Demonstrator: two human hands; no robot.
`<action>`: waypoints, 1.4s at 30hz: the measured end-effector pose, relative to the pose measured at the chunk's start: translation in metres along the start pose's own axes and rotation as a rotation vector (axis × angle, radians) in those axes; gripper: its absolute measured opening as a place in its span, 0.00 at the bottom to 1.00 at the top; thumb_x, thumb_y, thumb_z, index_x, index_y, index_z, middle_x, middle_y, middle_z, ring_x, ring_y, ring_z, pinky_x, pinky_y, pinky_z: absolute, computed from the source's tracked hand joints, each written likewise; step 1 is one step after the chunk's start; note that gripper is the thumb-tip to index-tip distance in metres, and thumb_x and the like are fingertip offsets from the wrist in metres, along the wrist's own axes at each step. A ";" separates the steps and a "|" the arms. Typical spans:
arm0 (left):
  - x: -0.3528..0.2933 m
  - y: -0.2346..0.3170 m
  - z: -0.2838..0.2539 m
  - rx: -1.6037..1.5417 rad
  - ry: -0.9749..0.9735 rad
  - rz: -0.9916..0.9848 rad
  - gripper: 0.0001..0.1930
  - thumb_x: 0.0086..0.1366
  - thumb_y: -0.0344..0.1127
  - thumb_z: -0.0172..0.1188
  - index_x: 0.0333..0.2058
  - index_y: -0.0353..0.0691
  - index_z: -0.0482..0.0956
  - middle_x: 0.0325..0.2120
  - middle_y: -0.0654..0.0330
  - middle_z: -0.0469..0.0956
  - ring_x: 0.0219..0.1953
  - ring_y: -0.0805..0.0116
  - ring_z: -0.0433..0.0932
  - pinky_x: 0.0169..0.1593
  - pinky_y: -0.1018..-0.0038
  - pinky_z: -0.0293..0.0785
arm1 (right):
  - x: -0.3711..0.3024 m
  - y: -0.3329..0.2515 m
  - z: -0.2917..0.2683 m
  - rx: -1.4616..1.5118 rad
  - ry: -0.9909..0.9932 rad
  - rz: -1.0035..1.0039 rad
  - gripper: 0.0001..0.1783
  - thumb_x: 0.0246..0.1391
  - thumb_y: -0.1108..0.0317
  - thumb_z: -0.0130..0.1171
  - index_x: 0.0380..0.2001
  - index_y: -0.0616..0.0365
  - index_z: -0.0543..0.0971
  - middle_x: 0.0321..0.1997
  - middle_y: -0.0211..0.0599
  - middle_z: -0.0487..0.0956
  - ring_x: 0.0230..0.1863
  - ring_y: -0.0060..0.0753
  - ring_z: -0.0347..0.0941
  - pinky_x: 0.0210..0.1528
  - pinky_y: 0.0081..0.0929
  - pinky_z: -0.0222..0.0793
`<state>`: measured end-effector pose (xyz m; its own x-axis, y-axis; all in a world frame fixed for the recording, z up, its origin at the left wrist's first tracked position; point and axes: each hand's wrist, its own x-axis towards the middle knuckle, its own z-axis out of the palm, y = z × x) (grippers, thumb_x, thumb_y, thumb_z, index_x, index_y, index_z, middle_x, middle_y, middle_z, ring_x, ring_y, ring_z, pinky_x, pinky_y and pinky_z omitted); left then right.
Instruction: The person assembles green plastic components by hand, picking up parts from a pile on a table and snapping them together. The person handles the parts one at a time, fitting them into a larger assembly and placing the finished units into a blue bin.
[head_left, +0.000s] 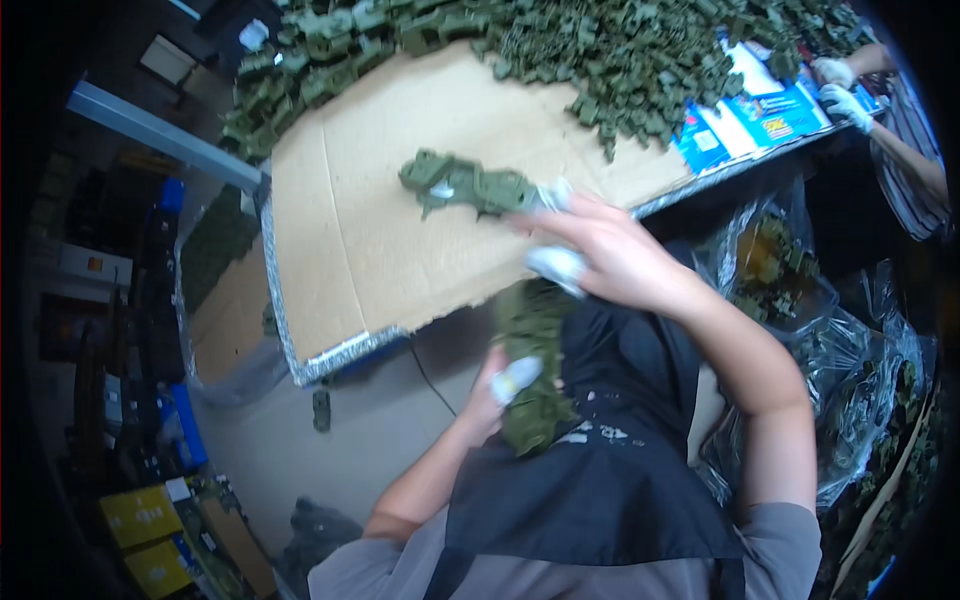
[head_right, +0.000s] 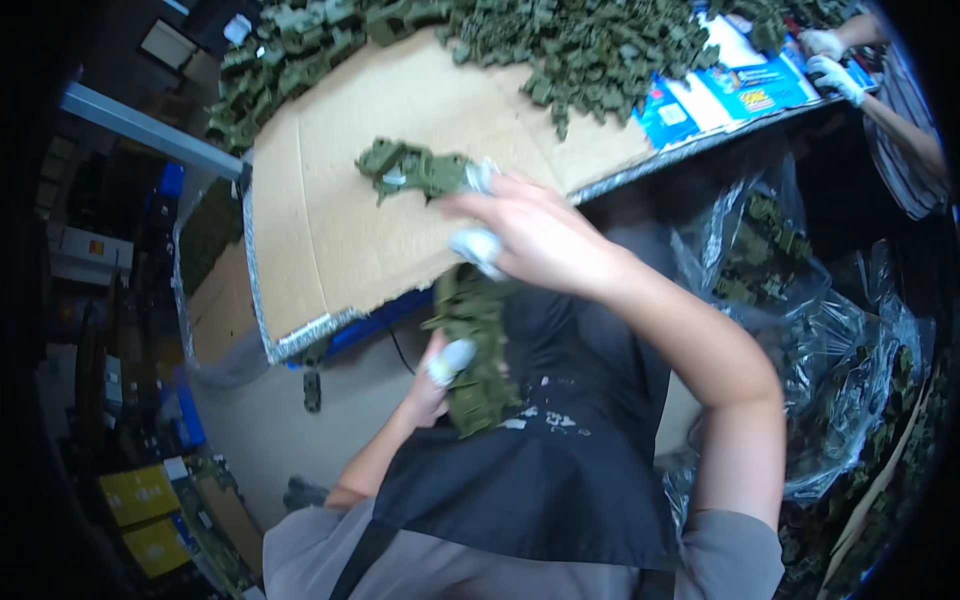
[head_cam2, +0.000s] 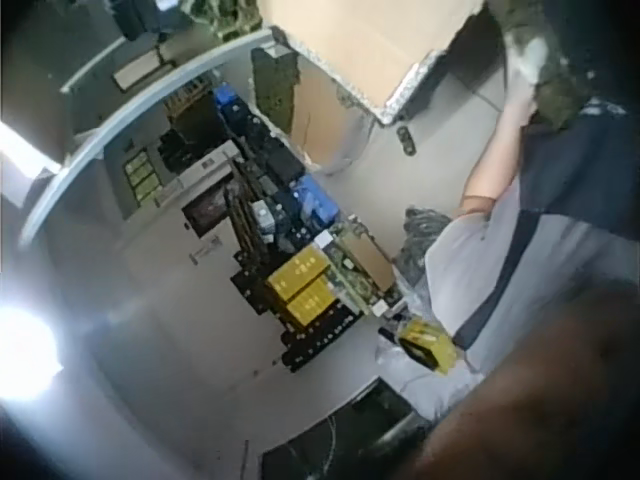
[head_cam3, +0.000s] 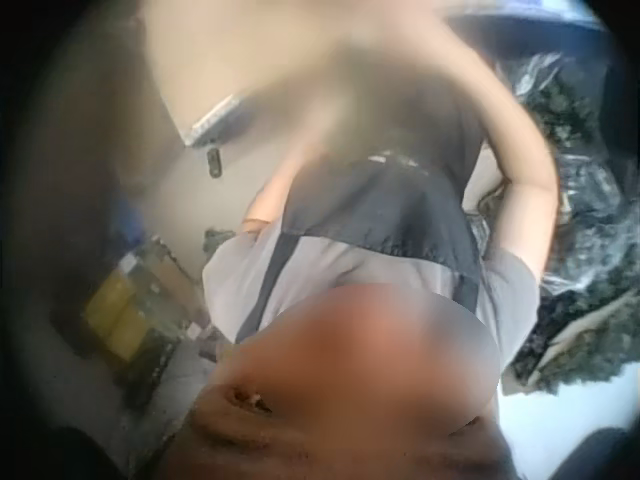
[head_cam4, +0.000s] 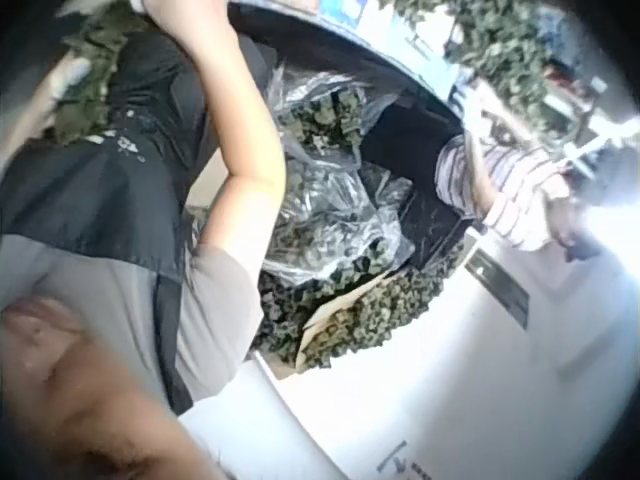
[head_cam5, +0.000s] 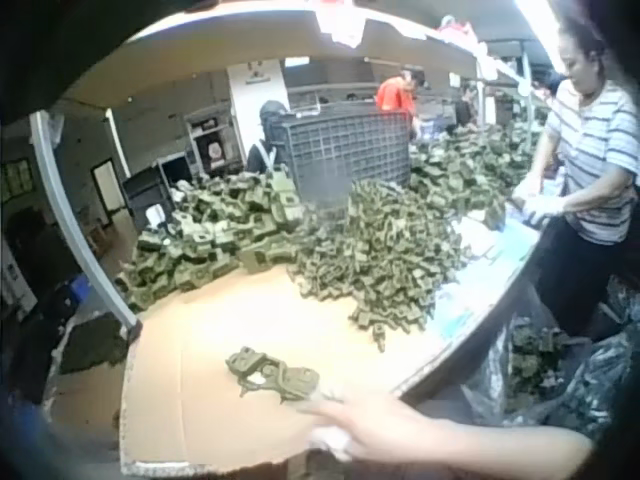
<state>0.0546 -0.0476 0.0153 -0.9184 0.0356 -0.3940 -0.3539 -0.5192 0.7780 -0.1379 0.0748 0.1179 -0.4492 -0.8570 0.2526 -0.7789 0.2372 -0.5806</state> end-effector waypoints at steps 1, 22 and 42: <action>-0.005 0.008 -0.011 -0.348 -0.068 0.037 0.27 0.68 0.54 0.39 0.57 0.40 0.57 0.46 0.50 0.70 0.39 0.60 0.76 0.43 0.64 0.76 | 0.024 0.017 0.021 -0.148 0.191 -0.138 0.31 0.47 0.64 0.60 0.56 0.50 0.66 0.55 0.56 0.66 0.52 0.54 0.64 0.54 0.38 0.62; 0.048 0.053 0.007 -0.031 0.273 0.666 0.26 0.59 0.25 0.56 0.55 0.41 0.58 0.47 0.56 0.68 0.47 0.66 0.71 0.51 0.70 0.70 | -0.057 -0.052 0.054 0.197 0.286 0.076 0.37 0.47 0.69 0.59 0.61 0.58 0.58 0.54 0.55 0.68 0.55 0.54 0.64 0.54 0.35 0.63; 0.003 0.051 0.051 1.686 -0.349 0.442 0.41 0.48 0.39 0.64 0.59 0.34 0.56 0.39 0.48 0.73 0.48 0.50 0.69 0.59 0.50 0.52 | -0.143 0.000 0.050 0.311 -0.166 0.139 0.35 0.40 0.77 0.57 0.57 0.66 0.62 0.43 0.52 0.73 0.45 0.52 0.71 0.48 0.37 0.67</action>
<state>0.0245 -0.0307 0.0783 -0.8982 0.4285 -0.0982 0.3324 0.8081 0.4863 -0.0516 0.1750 0.0434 -0.4443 -0.8949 0.0412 -0.5340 0.2277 -0.8143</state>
